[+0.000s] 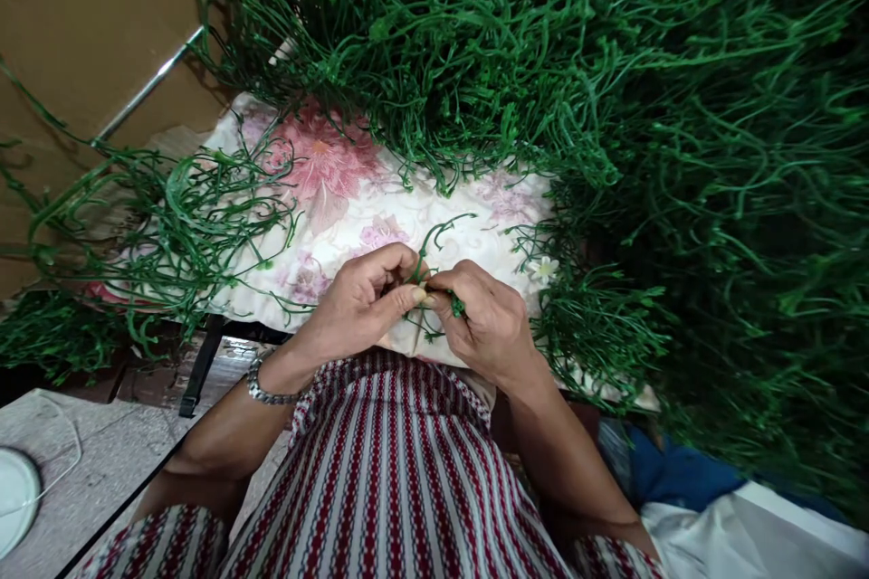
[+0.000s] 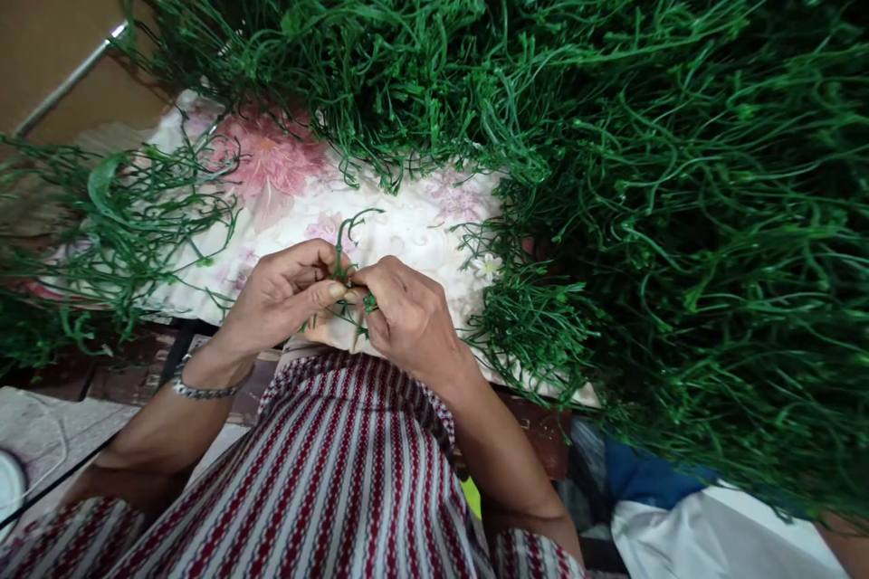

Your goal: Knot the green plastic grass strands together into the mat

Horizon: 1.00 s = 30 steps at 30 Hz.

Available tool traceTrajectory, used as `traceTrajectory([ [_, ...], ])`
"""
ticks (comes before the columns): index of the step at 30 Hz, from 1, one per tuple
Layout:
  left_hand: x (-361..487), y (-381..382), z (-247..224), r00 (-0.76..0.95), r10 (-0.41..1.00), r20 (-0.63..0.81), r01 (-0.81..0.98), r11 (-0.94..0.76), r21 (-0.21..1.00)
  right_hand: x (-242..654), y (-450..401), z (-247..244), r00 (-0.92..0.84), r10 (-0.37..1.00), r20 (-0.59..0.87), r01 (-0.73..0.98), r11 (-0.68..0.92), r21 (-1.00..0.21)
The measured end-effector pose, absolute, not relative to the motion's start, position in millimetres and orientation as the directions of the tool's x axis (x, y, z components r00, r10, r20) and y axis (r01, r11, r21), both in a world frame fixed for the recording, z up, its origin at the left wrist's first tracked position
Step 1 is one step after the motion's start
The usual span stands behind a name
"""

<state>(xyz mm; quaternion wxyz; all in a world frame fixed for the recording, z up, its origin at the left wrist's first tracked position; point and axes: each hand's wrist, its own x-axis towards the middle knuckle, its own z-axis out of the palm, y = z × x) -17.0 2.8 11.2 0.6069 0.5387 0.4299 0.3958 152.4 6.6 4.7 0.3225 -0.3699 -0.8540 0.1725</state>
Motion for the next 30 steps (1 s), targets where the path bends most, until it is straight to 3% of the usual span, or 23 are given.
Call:
traceTrajectory([
  [3,-24,8,15,0.439,0.889,-0.133,-0.028,0.161,0.987,156,7,7,-0.569,0.703,0.427,0.539,0.711,-0.452],
  [8,-29,15,13,0.497,0.849,-0.178,0.049,0.178,0.983,159,9,14,-0.643,0.663,0.385,0.546,0.748,-0.377],
  [10,-31,17,12,0.536,0.829,-0.158,0.06,0.149,0.987,158,11,16,-0.686,0.638,0.349,0.489,0.76,-0.428],
  [13,-32,19,12,0.618,0.775,-0.13,0.057,0.121,0.991,157,14,17,-0.73,0.609,0.311,0.35,0.723,-0.596],
  [18,-32,16,18,0.727,0.672,-0.144,0.024,0.185,0.982,158,20,17,-0.803,0.545,0.241,0.077,0.496,-0.865],
  [30,-36,14,10,0.81,0.555,-0.188,0.031,0.28,0.959,160,19,16,-0.886,0.459,0.071,0.06,0.264,-0.963],
])
